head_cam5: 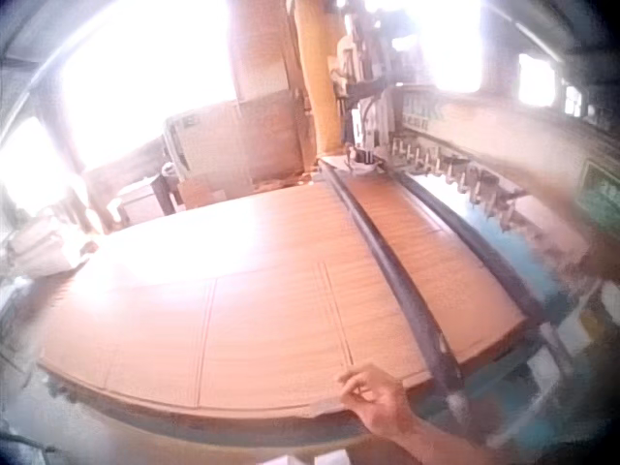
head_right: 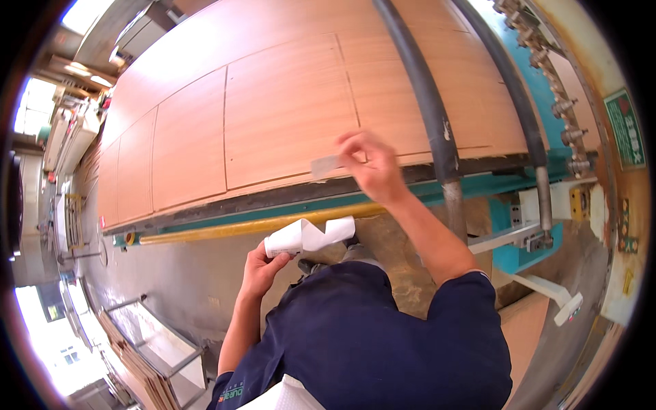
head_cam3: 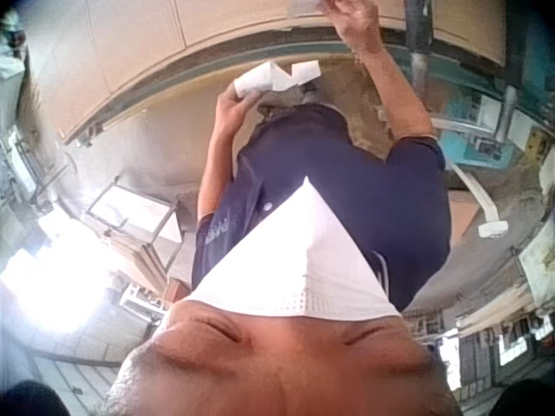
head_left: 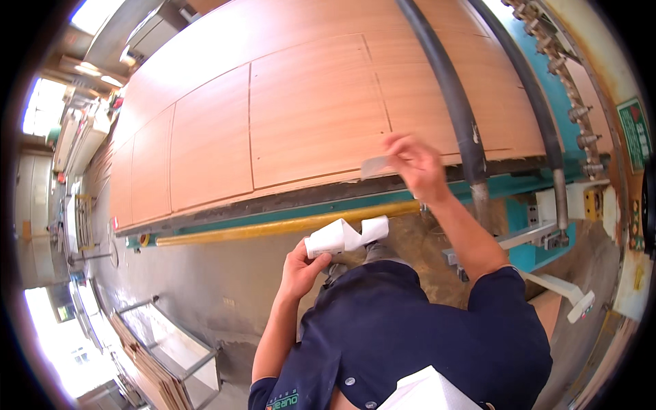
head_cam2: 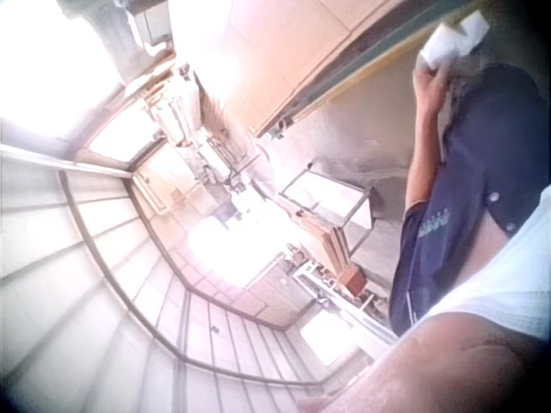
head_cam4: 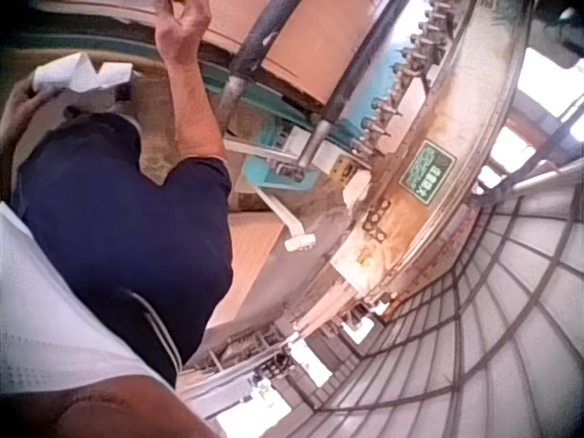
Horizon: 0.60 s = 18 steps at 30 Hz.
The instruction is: The person tears off labels from a roll and sticks them onto several large wooden panels resting on a CNC machine table. The person then walks to a nearby desk, places the label roll on it, and returns to the machine to adjust a dust extraction hose before walking away.
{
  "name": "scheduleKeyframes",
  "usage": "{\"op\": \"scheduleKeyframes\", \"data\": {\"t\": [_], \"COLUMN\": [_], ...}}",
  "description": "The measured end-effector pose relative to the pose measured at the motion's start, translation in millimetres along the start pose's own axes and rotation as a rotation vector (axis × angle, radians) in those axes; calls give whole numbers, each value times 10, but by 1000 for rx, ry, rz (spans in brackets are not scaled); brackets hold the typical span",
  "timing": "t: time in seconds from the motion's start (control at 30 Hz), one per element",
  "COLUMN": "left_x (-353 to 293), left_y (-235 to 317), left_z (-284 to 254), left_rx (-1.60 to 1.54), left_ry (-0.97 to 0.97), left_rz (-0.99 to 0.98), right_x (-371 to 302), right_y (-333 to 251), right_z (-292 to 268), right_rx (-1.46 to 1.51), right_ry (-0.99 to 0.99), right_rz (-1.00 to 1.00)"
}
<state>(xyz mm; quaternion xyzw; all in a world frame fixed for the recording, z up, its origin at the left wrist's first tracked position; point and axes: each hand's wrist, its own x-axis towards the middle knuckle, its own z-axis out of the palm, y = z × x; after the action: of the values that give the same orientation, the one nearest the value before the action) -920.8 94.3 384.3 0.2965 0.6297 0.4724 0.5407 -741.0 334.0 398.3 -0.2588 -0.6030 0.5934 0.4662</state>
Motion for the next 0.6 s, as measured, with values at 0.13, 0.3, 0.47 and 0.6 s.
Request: {"op": "scheduleKeyframes", "data": {"t": [0.13, 0.3, 0.47, 0.6], "left_x": [24, -13, -63, -77], "left_y": [47, 43, -55, -99], "left_z": [44, 119, 153, 234], "left_rx": [-36, -110, -132, -152], "left_ry": [54, 120, 159, 190], "left_rz": [21, 6, -10, -29], "right_x": [39, -3, -42, -50], "right_y": [-407, -567, -584, -586], "right_z": [-200, -221, -388, -507], "right_rx": [-622, -600, -578, -555], "right_ry": [-25, -63, -96, -60], "right_rz": [-636, -948, -1004, -1002]}}
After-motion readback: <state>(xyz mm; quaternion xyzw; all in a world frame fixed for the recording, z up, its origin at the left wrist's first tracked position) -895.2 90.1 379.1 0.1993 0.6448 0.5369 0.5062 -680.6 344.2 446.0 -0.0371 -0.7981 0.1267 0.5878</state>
